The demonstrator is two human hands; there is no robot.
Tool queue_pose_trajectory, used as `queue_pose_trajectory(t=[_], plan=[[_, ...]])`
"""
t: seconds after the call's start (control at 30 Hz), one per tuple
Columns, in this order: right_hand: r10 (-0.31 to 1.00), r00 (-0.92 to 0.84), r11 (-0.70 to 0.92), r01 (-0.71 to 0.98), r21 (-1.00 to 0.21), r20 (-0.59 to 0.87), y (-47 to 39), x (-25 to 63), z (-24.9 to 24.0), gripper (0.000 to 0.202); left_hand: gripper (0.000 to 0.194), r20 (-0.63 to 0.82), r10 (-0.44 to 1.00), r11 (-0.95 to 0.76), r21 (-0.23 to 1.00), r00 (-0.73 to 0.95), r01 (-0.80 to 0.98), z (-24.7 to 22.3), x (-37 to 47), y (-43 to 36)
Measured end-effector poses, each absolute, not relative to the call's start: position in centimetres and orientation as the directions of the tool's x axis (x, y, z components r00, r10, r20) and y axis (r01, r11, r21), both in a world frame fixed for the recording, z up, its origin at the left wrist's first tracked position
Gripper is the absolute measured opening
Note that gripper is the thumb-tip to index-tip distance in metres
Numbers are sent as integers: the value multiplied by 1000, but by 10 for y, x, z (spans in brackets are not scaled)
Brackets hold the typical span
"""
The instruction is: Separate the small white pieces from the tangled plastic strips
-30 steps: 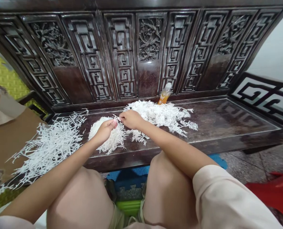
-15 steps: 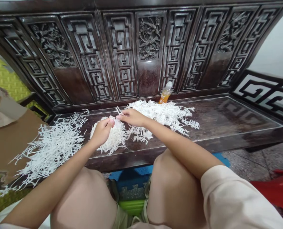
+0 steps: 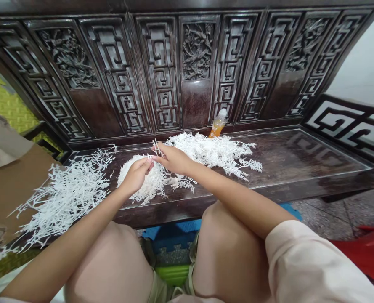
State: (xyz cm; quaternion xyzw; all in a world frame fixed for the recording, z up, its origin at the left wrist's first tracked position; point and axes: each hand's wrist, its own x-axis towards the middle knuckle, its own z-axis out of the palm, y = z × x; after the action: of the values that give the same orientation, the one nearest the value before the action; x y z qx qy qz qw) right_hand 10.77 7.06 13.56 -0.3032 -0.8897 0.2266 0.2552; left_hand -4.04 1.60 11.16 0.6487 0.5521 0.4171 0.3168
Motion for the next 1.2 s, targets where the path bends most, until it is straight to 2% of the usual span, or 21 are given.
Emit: queue_pose_trajectory(t=[0.17, 0.43, 0.6, 0.73, 0.97, 1.2], plan=[[578, -762, 781, 413, -469, 293, 71, 108, 134, 21, 34, 173, 984, -174, 872, 44, 459, 107, -45, 18], [547, -797, 809, 423, -408, 258, 71, 106, 129, 23, 24, 250, 967, -248, 891, 45, 381, 111, -48, 20], [550, -808, 804, 445, -394, 209, 70, 104, 130, 25, 23, 231, 973, -214, 894, 5, 392, 112, -48, 21], [558, -815, 797, 475, -373, 154, 72, 106, 134, 23, 22, 197, 980, -195, 899, 35, 393, 112, -46, 20], [570, -806, 813, 524, -256, 160, 76, 109, 138, 23, 16, 264, 963, -251, 797, 58, 549, 114, -39, 20], [637, -753, 756, 569, -324, 164, 80, 107, 140, 25, 11, 426, 904, -310, 697, -26, 646, 112, -30, 27]])
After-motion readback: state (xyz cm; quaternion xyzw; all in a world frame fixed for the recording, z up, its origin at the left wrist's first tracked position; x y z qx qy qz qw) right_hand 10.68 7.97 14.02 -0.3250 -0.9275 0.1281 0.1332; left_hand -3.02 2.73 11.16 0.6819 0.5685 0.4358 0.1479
